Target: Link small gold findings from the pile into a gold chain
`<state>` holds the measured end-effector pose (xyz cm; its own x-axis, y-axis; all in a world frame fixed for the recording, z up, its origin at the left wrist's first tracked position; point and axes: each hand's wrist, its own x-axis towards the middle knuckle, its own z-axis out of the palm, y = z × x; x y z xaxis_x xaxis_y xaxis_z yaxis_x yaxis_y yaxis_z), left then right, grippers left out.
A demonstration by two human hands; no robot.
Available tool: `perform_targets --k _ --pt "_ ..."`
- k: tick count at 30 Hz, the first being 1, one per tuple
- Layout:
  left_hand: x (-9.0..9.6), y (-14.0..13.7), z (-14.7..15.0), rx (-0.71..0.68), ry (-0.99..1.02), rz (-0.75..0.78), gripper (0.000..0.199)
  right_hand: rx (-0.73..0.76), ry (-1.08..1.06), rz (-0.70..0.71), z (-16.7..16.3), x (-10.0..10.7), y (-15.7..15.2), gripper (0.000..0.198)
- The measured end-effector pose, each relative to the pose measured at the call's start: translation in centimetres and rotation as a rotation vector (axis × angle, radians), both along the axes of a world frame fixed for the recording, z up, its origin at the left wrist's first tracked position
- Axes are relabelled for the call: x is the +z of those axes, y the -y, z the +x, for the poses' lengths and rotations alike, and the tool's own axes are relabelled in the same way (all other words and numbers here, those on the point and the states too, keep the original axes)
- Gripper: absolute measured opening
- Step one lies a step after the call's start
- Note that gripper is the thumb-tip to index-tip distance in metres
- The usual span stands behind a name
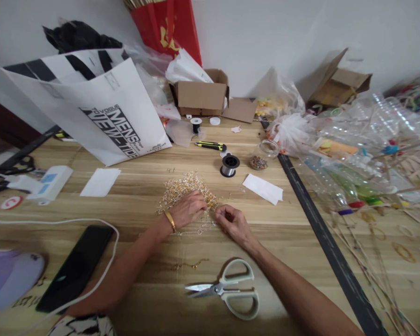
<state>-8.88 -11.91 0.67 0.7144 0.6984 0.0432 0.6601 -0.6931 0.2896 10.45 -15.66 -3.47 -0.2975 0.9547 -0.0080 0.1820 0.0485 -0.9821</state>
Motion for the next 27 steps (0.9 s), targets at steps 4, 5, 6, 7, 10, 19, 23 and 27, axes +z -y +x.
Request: perform_targets --k 4,5,6,7,10,19,23,27 --pt "0.2 0.1 -0.1 0.005 -0.004 0.003 0.016 0.0 -0.002 -0.001 0.0 0.0 0.0 0.02" --pt "0.3 0.1 -0.1 0.012 0.0 0.005 0.016 0.0 -0.002 -0.001 0.0 0.0 0.0 0.021" --pt "0.4 0.1 -0.1 0.022 0.004 0.006 0.017 0.0 -0.003 -0.001 0.0 0.0 0.0 0.021" --pt "0.4 0.1 -0.2 0.034 0.008 0.006 0.017 -0.001 -0.003 -0.002 0.0 0.0 0.0 0.022" --pt "0.3 0.0 -0.3 0.062 0.015 0.009 0.017 0.002 0.003 0.0 0.0 0.0 0.0 0.023" --pt "-0.4 -0.5 0.6 0.099 0.104 0.026 0.016 0.001 0.006 0.021 0.0 -0.4 -0.1 0.019" --pt "-0.7 -1.0 1.2 0.094 0.11 0.042 0.016 -0.002 -0.004 0.037 -0.1 -0.3 -0.1 0.019" --pt "-0.8 -1.3 1.4 0.054 0.064 0.045 0.013 0.002 0.009 0.035 0.0 -0.2 -0.1 0.018"
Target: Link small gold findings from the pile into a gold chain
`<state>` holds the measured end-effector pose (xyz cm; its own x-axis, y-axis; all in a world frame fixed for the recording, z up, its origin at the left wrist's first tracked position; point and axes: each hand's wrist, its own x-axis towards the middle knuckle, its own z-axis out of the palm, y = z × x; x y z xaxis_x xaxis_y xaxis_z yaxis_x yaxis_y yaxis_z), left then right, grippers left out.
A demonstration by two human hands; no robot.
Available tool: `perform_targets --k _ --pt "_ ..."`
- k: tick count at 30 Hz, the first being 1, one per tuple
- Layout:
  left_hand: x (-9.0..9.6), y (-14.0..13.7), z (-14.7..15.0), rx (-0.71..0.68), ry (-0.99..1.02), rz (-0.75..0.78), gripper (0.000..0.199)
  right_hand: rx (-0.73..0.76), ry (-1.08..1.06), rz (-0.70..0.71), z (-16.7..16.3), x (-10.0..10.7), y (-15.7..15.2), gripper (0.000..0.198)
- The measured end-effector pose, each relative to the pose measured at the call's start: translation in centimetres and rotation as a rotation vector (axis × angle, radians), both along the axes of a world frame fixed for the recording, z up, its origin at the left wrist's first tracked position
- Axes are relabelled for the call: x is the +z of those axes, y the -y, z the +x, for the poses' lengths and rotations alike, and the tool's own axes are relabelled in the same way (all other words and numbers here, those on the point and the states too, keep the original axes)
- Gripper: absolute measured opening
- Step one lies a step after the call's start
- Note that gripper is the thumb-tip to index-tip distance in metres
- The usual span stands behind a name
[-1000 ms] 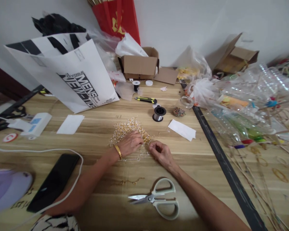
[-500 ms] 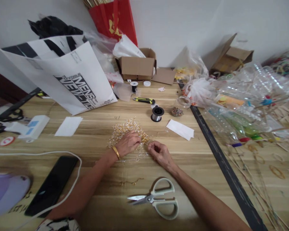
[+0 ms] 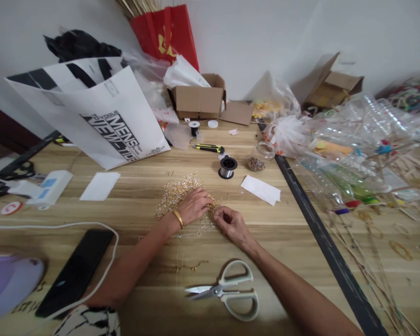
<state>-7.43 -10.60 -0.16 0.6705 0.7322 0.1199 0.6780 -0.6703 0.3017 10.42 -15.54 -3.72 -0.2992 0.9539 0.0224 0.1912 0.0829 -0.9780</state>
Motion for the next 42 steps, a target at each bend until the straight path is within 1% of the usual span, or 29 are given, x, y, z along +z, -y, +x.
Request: perform_targets --k 4,8,19,23,28,34,37,42 --pt "-0.2 -0.3 -0.1 0.0 -0.015 0.004 0.013 0.009 0.008 0.01 0.0 0.0 0.0 0.017" --pt "-0.3 -0.6 -0.4 0.02 0.022 -0.025 0.014 0.005 0.015 0.018 0.0 0.1 0.1 0.017" --pt "0.0 -0.5 -0.8 0.097 0.191 -0.074 0.01 0.01 0.032 0.009 0.0 0.3 0.0 0.015" --pt "-0.5 -0.7 -1.0 0.173 0.3 -0.086 0.009 0.01 0.024 0.016 0.1 0.2 0.0 0.014" --pt "-0.7 -0.8 -1.3 0.258 0.396 -0.176 0.007 0.01 0.024 0.004 0.0 0.2 0.1 0.014" --pt "0.0 -0.5 -1.4 0.35 0.534 -0.321 0.007 0.01 0.026 -0.009 0.0 0.1 0.1 0.015" --pt "0.2 -0.4 -1.6 0.356 0.584 -0.381 0.008 0.013 0.022 -0.009 0.1 -0.1 0.1 0.015" --pt "0.5 -0.4 -2.1 0.308 0.623 -0.433 0.011 0.017 0.012 -0.002 0.1 -0.2 0.1 0.014"
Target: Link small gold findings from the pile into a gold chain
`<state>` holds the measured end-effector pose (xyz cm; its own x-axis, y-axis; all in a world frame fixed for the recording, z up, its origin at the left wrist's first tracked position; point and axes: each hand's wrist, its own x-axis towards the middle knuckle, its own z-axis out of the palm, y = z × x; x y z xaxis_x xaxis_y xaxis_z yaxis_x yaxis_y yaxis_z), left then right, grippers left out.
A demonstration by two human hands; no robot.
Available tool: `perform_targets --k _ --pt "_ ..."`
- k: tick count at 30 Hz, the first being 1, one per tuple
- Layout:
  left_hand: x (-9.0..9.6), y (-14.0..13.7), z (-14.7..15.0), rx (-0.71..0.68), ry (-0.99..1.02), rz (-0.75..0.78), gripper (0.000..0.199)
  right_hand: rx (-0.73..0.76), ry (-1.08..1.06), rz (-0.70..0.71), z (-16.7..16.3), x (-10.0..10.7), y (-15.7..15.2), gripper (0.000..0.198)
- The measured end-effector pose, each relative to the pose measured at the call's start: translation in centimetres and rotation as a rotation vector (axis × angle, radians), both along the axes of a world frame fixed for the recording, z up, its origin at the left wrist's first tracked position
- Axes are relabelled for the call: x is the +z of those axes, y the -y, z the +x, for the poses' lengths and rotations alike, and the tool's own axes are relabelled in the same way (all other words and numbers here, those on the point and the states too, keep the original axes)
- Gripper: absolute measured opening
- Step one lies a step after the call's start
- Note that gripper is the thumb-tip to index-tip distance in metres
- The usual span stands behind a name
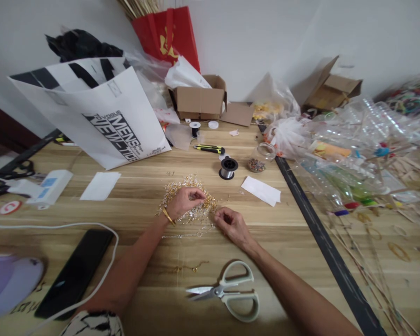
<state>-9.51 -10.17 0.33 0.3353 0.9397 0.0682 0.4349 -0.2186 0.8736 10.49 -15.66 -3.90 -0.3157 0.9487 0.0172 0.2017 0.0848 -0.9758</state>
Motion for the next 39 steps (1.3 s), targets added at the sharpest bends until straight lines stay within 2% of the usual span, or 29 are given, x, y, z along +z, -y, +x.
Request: perform_targets --k 6,15,22,28,34,39 --pt "0.6 -0.1 -0.5 -0.035 0.042 -0.033 0.013 0.001 0.008 0.005 0.0 0.1 -0.1 0.016" --pt "1.4 -0.1 -0.4 0.02 0.136 -0.123 0.017 0.004 0.015 0.008 -0.1 0.3 0.0 0.016" --pt "1.3 0.2 -1.1 0.056 0.046 -0.108 0.018 0.002 0.018 0.014 0.0 0.1 -0.1 0.017" --pt "0.6 0.8 -1.7 0.077 -0.006 -0.047 0.017 0.007 0.015 0.012 -0.1 0.0 0.0 0.02" --pt "0.3 1.0 -1.7 0.06 0.074 -0.069 0.019 -0.001 0.028 0.012 -0.1 0.2 0.0 0.02" --pt "0.2 1.5 -1.5 0.045 0.241 -0.145 0.02 -0.001 0.027 0.021 -0.1 0.3 0.0 0.019"
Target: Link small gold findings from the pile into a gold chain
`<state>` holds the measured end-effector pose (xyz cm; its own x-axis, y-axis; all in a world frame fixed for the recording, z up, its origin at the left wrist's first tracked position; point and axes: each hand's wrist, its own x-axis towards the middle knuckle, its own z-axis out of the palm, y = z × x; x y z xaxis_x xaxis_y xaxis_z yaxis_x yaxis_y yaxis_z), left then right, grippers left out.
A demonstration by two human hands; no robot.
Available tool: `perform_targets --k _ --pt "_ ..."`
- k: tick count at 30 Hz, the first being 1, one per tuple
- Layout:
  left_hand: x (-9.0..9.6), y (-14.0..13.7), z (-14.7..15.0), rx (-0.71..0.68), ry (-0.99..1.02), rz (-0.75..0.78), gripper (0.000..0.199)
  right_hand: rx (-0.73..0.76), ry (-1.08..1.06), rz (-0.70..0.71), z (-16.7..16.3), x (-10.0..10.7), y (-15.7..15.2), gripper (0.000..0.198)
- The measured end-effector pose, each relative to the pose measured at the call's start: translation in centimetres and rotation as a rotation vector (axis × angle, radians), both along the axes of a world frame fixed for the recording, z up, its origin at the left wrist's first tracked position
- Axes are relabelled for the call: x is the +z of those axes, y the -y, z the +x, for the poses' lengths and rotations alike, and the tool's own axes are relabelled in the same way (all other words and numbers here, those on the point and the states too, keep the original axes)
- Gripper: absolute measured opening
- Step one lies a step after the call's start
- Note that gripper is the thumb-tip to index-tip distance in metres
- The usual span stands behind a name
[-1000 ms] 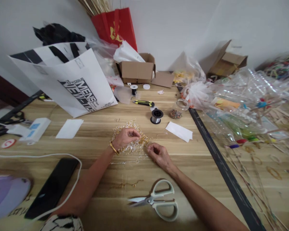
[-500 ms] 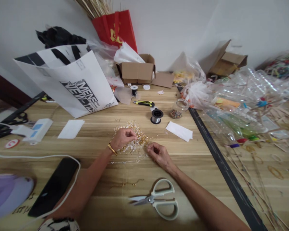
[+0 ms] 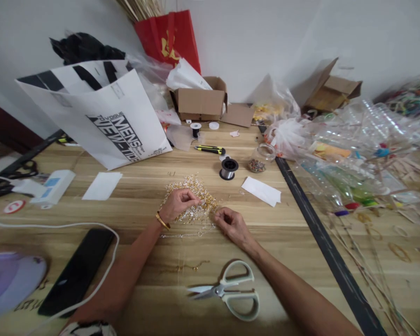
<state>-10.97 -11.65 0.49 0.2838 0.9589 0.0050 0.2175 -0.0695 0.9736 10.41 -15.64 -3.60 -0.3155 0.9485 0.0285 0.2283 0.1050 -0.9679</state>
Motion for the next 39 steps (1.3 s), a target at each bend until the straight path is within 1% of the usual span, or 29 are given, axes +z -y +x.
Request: perform_targets --k 5,9,12,15,19,23,27,30,34,39 --pt "-0.9 0.3 0.4 -0.016 0.108 -0.039 0.021 0.003 -0.008 -0.007 0.0 -0.2 0.0 0.019" --pt "-0.9 0.4 0.7 -0.02 0.151 -0.07 0.024 0.006 -0.005 -0.002 0.0 -0.2 0.0 0.019" --pt "-0.8 0.4 0.9 0.011 0.193 -0.121 0.027 0.01 -0.005 -0.001 0.0 -0.1 0.0 0.018" --pt "-0.7 0.3 1.1 0.055 0.208 -0.131 0.029 0.006 -0.007 0.0 0.0 -0.1 -0.1 0.018" --pt "-1.2 0.2 1.1 0.091 0.16 -0.091 0.027 0.007 -0.008 -0.01 0.0 0.0 -0.1 0.02" --pt "-1.8 0.3 1.1 0.087 0.088 -0.043 0.024 0.001 -0.008 -0.017 0.0 -0.1 0.0 0.021" --pt "-1.7 0.5 1.5 0.12 -0.002 0.008 0.026 0.012 -0.008 -0.01 0.0 0.0 0.0 0.02" --pt "-1.4 0.6 1.7 0.136 -0.037 0.011 0.024 0.006 -0.001 -0.004 0.0 0.0 0.0 0.02" --pt "-1.2 0.7 1.7 0.105 -0.068 0.013 0.018 0.002 0.0 0.002 0.0 0.0 0.0 0.021" --pt "-1.1 0.8 1.7 0.091 -0.006 -0.071 0.019 0.001 -0.005 0.011 0.0 -0.3 -0.1 0.02"
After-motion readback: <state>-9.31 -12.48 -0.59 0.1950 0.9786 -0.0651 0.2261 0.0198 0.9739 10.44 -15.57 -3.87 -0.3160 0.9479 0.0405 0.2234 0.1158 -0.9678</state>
